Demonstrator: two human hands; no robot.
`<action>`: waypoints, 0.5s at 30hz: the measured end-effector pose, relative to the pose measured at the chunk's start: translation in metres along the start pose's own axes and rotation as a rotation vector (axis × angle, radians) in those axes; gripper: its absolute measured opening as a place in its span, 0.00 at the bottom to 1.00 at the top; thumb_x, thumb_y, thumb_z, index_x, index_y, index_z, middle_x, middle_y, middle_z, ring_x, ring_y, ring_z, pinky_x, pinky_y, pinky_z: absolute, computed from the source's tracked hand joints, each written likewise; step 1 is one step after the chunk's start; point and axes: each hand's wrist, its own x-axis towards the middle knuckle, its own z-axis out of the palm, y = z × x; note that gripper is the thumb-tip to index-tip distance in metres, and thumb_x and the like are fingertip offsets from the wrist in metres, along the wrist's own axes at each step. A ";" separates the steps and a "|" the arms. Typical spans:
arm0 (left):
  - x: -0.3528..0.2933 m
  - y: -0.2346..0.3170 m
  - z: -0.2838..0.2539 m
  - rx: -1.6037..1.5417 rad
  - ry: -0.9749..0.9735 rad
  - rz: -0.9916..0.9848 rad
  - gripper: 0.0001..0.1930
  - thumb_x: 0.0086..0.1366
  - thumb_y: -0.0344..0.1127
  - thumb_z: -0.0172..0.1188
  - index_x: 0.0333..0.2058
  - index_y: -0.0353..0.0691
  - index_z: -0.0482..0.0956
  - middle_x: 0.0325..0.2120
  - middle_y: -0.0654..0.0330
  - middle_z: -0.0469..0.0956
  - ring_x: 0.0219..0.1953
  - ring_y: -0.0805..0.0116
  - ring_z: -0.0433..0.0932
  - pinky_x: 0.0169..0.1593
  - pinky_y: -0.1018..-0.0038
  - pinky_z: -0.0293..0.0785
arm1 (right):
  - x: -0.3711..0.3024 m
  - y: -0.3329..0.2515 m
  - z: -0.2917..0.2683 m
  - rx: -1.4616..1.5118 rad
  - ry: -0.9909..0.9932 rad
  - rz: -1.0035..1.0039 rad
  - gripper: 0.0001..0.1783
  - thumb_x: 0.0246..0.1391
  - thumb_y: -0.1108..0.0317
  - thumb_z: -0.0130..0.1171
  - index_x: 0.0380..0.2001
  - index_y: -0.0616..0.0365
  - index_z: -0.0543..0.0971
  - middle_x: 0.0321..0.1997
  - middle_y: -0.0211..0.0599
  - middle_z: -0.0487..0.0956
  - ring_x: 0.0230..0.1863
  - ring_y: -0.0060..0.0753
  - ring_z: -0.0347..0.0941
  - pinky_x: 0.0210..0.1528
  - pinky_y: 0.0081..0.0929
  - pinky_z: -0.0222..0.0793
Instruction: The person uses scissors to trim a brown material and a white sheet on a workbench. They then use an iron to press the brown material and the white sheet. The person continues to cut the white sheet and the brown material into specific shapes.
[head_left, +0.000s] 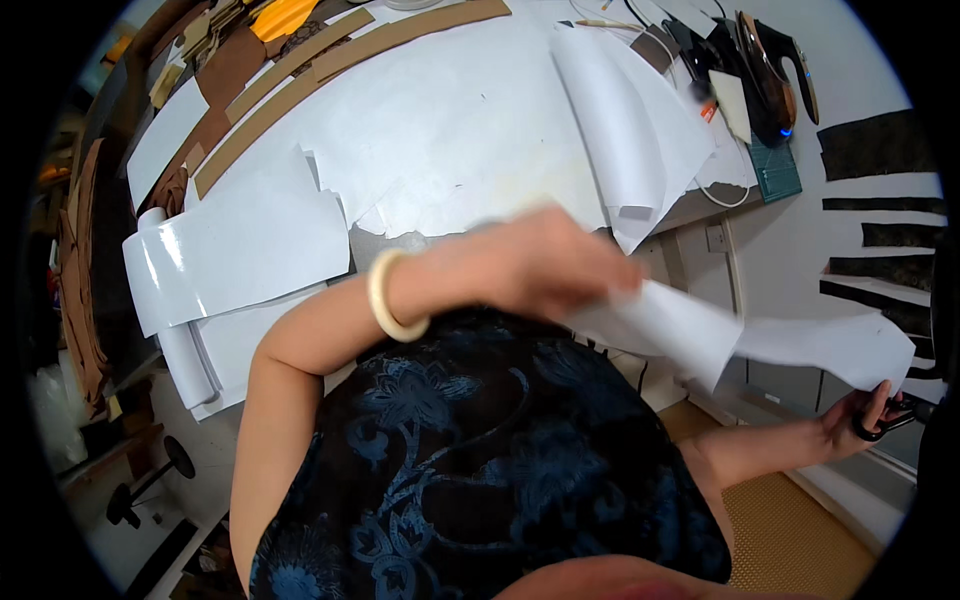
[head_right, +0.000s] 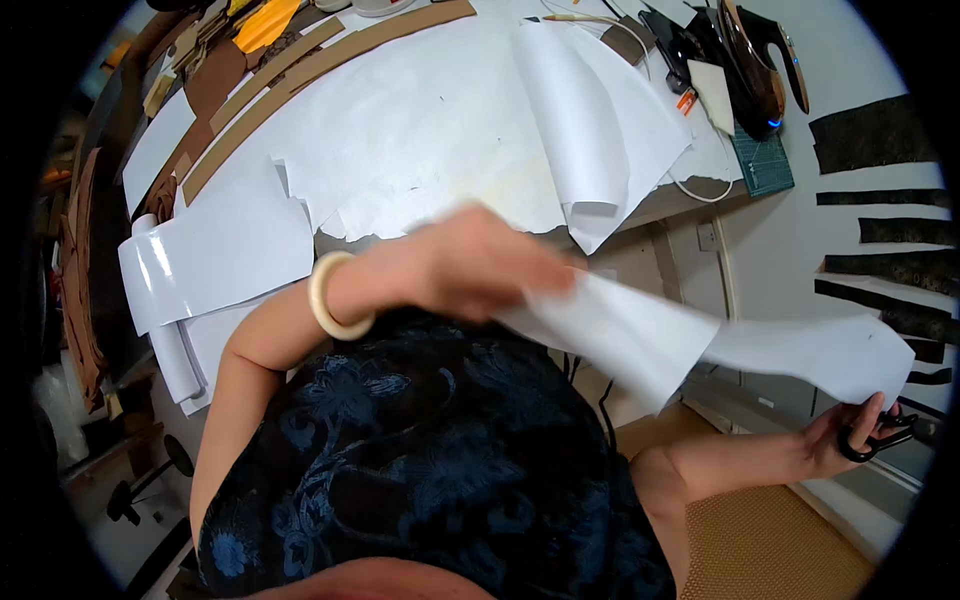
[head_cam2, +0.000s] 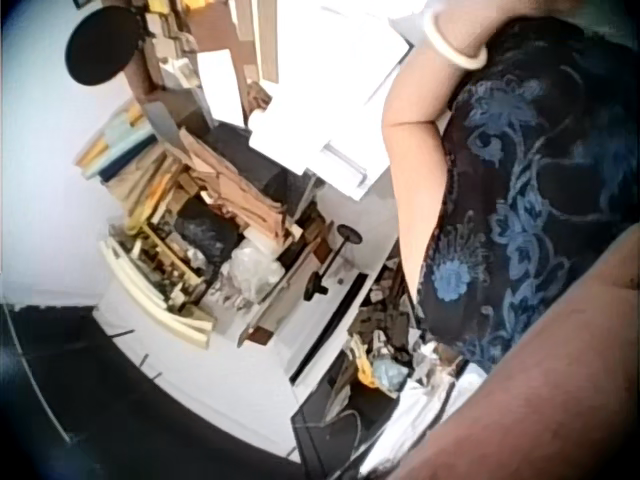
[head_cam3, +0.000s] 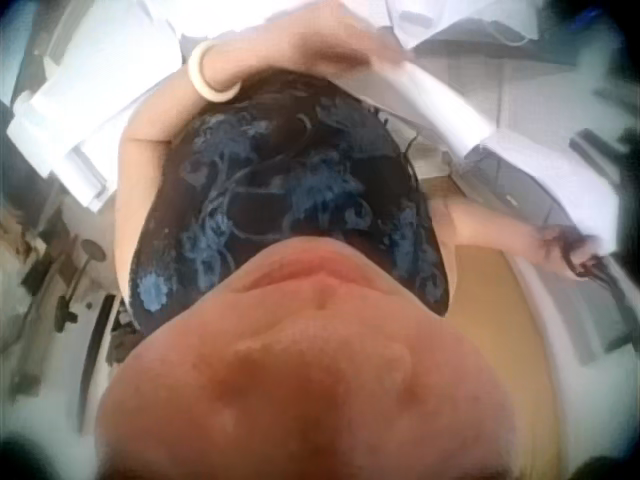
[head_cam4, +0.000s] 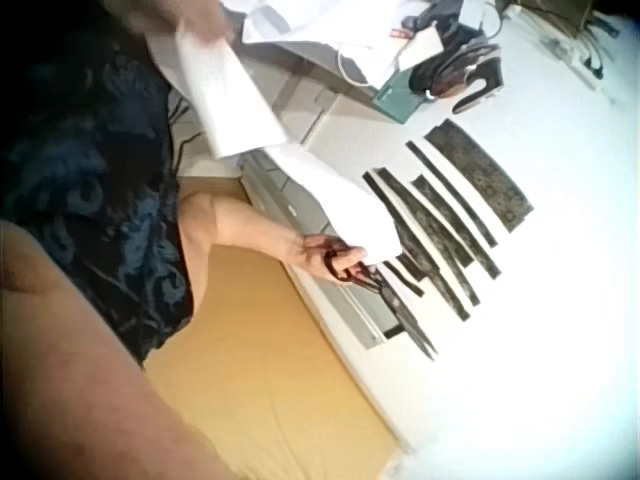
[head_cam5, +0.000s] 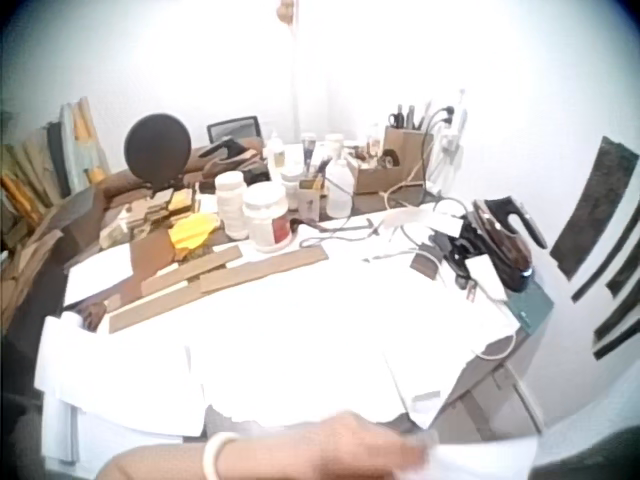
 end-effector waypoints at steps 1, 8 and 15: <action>-0.004 -0.001 -0.025 -0.084 0.110 -0.231 0.10 0.61 0.23 0.57 0.41 0.38 0.82 0.40 0.59 0.85 0.34 0.73 0.84 0.30 0.77 0.79 | -0.002 -0.001 0.001 -0.003 0.012 0.008 0.13 0.57 0.74 0.65 0.45 0.55 0.76 0.45 0.33 0.78 0.50 0.27 0.72 0.55 0.31 0.67; -0.010 0.017 -0.017 -0.274 0.272 -0.521 0.09 0.68 0.30 0.62 0.44 0.34 0.81 0.24 0.64 0.81 0.25 0.79 0.76 0.30 0.80 0.71 | -0.025 0.018 0.068 0.046 0.108 0.068 0.12 0.56 0.74 0.66 0.41 0.60 0.75 0.24 0.22 0.68 0.23 0.13 0.58 0.27 0.14 0.52; -0.009 0.000 0.001 -0.234 0.546 -0.901 0.13 0.74 0.37 0.54 0.45 0.32 0.79 0.29 0.66 0.80 0.29 0.81 0.75 0.33 0.80 0.72 | -0.015 0.034 0.066 -0.073 0.046 0.115 0.13 0.54 0.78 0.67 0.41 0.64 0.75 0.26 0.28 0.74 0.20 0.14 0.60 0.22 0.14 0.53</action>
